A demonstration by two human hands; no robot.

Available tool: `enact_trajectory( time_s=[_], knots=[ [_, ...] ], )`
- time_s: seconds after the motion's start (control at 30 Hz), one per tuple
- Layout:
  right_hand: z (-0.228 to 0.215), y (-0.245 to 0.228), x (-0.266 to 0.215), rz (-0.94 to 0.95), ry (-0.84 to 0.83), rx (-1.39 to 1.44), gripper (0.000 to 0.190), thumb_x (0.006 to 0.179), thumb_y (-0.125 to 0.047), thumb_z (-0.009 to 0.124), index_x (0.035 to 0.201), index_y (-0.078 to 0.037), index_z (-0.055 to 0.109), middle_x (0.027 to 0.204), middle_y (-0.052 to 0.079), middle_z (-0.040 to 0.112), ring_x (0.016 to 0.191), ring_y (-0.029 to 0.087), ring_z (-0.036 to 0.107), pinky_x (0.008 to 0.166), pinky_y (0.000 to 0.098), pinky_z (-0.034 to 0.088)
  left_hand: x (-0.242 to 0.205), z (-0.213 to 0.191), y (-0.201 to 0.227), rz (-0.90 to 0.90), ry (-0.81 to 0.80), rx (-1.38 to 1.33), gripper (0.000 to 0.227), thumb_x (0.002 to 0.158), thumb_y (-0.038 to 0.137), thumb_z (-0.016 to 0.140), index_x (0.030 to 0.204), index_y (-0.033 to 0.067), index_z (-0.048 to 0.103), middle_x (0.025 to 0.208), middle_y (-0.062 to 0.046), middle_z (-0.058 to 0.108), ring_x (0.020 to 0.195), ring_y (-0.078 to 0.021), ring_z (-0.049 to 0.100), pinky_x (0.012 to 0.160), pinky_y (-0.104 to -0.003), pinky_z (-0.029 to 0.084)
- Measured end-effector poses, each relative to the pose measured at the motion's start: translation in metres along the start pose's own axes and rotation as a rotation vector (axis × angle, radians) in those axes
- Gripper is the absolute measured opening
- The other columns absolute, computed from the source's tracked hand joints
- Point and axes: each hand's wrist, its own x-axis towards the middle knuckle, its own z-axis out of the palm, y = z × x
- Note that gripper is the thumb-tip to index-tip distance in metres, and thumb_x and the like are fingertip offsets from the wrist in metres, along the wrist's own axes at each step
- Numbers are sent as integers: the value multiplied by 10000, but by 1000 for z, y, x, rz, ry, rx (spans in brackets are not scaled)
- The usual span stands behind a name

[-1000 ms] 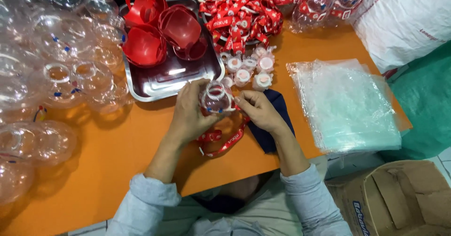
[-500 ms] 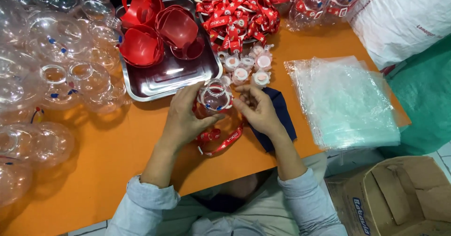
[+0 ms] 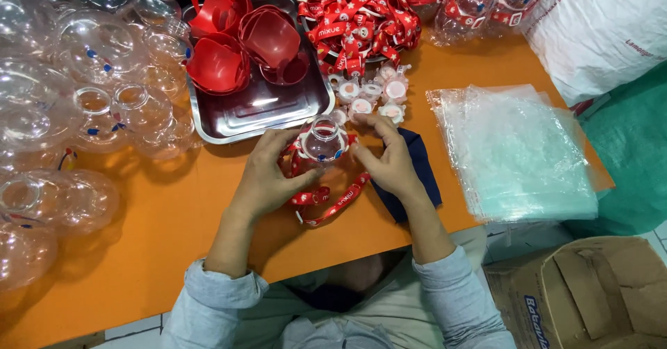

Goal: Attaching red lanyards to clear plastic bottles and packaging them into individual plastic bags.

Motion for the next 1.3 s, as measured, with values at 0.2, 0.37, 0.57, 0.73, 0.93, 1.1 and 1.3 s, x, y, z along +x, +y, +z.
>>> enact_trajectory(
  time_s=[0.2, 0.37, 0.57, 0.73, 0.93, 1.1, 1.3],
  knots=[
    [11, -23, 0, -133, -252, 19, 988, 725, -274, 924, 1550, -62, 425, 1488, 251, 495, 1403, 416, 439, 1178, 547, 311, -9, -1, 1, -24, -31, 82, 515, 808, 40, 657, 1322, 56, 657, 1200, -147, 655, 1081, -350, 681, 895, -468, 583],
    [19, -40, 8, -10, -206, 80, 857, 717, -157, 923, 1468, -82, 517, 1253, 197, 654, 1243, 326, 596, 1097, 493, 436, -5, 11, -50, 131, 143, 102, 318, 888, 4, 627, 1159, 100, 762, 1042, -122, 719, 1002, -350, 708, 854, -425, 582],
    [11, -40, 10, -18, -290, 156, 810, 749, -74, 871, 1469, -74, 500, 1300, 188, 661, 1264, 305, 574, 1117, 498, 402, -2, 22, -69, 126, 250, 136, 340, 925, -29, 578, 1171, 122, 756, 999, -85, 729, 962, -306, 715, 844, -385, 581],
    [14, -20, 9, -28, -264, 218, 833, 721, -50, 894, 1466, -78, 522, 1311, 168, 663, 1280, 308, 576, 1129, 490, 400, -6, 13, -52, 77, 232, 46, 375, 839, -62, 524, 1107, 99, 731, 937, -99, 656, 924, -344, 673, 844, -427, 561],
    [23, -4, 3, -38, -142, 233, 760, 710, -157, 963, 1378, -76, 610, 1242, 112, 691, 1227, 217, 609, 1110, 412, 432, -6, 6, -23, 66, 76, -71, 426, 726, 137, 701, 1140, 40, 686, 939, -153, 592, 880, -346, 624, 812, -474, 515],
    [26, -7, 1, -47, -89, 229, 715, 709, -194, 963, 1333, -70, 636, 1200, 122, 694, 1171, 230, 633, 1077, 407, 463, -5, 20, -53, -18, 105, -135, 224, 963, 179, 613, 1147, 79, 693, 918, -145, 650, 901, -314, 671, 813, -420, 539],
    [21, 7, -1, -152, -112, 164, 820, 669, -253, 989, 1358, -41, 600, 1303, 173, 630, 1265, 307, 583, 1125, 458, 410, -7, 12, -22, 33, 77, -152, 607, 773, 89, 654, 1374, 61, 573, 1147, -241, 642, 1061, -426, 634, 922, -531, 519]
  ],
)
